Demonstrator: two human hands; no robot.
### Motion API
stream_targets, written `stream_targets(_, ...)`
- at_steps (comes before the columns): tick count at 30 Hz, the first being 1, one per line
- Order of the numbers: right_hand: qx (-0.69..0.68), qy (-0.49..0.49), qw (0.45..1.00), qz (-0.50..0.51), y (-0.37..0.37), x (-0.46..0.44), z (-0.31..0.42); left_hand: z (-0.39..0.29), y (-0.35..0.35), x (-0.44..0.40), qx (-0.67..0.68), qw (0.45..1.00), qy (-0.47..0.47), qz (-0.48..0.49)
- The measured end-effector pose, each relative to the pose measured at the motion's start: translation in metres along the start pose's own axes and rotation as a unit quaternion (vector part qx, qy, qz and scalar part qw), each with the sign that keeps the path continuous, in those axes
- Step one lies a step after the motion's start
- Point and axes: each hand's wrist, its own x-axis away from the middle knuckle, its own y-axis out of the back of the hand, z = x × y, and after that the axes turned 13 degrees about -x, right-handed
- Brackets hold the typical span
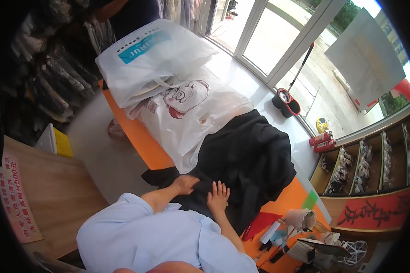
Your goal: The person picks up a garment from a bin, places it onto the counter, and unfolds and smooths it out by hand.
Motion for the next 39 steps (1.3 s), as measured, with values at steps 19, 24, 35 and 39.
stream_targets(19,-0.018,-0.021,1.000,-0.012,-0.012,0.004,-0.006,-0.002,-0.003,0.006,-0.008,0.998,0.018,0.059)
stream_targets(24,-0.009,-0.026,1.000,-0.009,-0.012,0.004,-0.006,-0.002,0.000,0.001,-0.009,0.997,0.021,0.077)
stream_targets(35,-0.026,-0.024,0.999,-0.020,-0.013,0.008,-0.008,0.000,-0.005,0.004,-0.006,0.999,0.013,0.046)
stream_targets(39,-0.029,-0.032,0.999,-0.018,-0.014,0.006,-0.007,-0.001,0.004,0.000,-0.014,0.997,0.008,0.074)
